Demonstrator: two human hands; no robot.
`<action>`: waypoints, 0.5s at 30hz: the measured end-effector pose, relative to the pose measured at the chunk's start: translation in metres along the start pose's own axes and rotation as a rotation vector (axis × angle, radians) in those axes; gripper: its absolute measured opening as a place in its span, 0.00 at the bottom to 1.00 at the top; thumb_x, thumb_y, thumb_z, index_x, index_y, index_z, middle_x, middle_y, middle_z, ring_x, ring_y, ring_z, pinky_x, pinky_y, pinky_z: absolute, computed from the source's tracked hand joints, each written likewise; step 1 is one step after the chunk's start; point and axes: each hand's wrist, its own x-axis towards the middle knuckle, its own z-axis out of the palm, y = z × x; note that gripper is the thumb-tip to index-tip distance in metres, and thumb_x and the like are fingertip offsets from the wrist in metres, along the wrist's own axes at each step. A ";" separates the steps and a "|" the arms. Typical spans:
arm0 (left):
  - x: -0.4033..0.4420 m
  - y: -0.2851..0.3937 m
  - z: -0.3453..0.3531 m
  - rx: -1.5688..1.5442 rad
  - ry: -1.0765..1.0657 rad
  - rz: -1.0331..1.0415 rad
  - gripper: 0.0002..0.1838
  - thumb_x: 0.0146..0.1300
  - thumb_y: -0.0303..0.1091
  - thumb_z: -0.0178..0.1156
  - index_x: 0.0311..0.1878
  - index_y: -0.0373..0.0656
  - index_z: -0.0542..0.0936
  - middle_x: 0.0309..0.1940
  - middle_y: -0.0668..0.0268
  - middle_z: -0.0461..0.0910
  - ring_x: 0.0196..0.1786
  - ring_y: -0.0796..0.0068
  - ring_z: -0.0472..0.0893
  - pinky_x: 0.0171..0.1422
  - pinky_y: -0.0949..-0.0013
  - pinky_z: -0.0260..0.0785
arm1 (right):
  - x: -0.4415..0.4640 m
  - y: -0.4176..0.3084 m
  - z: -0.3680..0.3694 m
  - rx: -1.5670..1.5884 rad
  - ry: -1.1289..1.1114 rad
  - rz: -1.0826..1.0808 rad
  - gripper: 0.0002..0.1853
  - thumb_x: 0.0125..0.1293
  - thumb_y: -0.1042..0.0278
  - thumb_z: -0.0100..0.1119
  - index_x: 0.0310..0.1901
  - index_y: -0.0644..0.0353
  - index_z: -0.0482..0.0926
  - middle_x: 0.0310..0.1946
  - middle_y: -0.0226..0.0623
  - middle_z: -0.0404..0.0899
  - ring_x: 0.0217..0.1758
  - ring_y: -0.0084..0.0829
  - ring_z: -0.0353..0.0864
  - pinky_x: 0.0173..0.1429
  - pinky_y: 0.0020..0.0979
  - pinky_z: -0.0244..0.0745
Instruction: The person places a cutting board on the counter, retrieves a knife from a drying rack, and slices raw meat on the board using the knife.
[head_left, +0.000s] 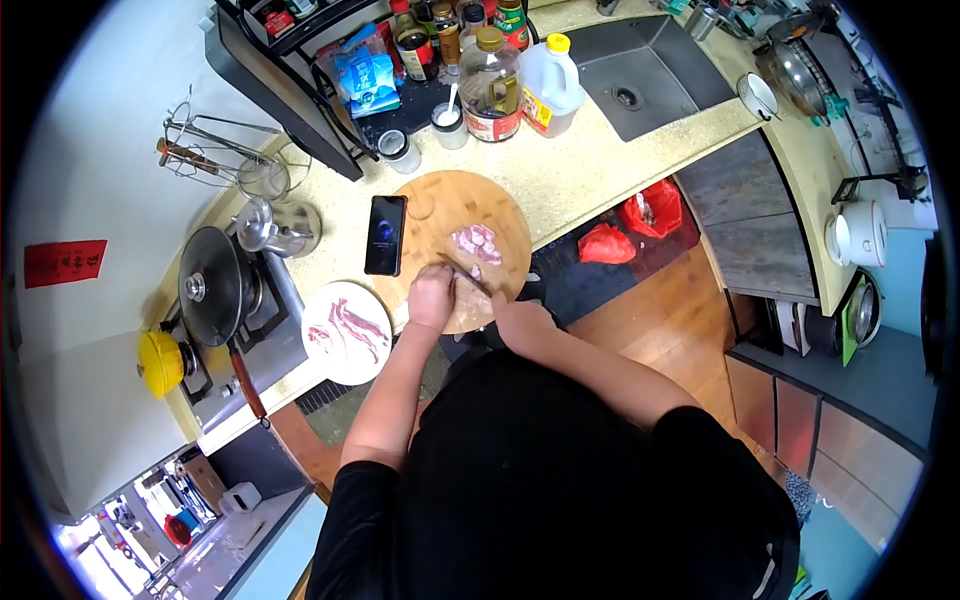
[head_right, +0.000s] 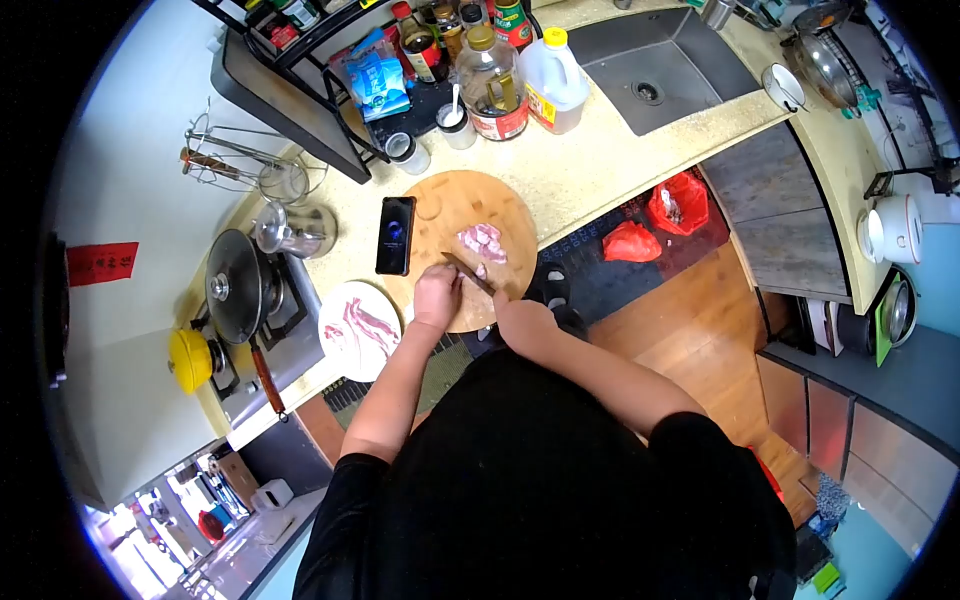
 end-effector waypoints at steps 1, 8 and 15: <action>0.000 0.000 -0.002 0.008 -0.014 0.022 0.03 0.59 0.26 0.66 0.34 0.38 0.82 0.34 0.53 0.84 0.42 0.49 0.83 0.51 0.54 0.78 | 0.006 -0.005 -0.003 0.008 0.003 -0.010 0.10 0.73 0.70 0.43 0.48 0.65 0.71 0.34 0.56 0.87 0.38 0.55 0.89 0.41 0.53 0.84; -0.016 -0.001 -0.004 -0.141 0.170 -0.075 0.19 0.57 0.27 0.71 0.51 0.37 0.76 0.48 0.49 0.79 0.52 0.45 0.79 0.58 0.54 0.74 | 0.018 0.024 -0.016 0.021 0.080 -0.125 0.10 0.70 0.70 0.49 0.49 0.65 0.71 0.34 0.53 0.87 0.38 0.54 0.89 0.42 0.52 0.83; -0.025 0.003 -0.006 0.070 0.148 -0.318 0.26 0.58 0.31 0.73 0.56 0.33 0.73 0.50 0.47 0.78 0.55 0.43 0.76 0.62 0.50 0.70 | 0.029 0.042 -0.036 -0.017 0.104 -0.068 0.10 0.70 0.71 0.49 0.50 0.64 0.71 0.34 0.55 0.86 0.38 0.55 0.89 0.42 0.53 0.82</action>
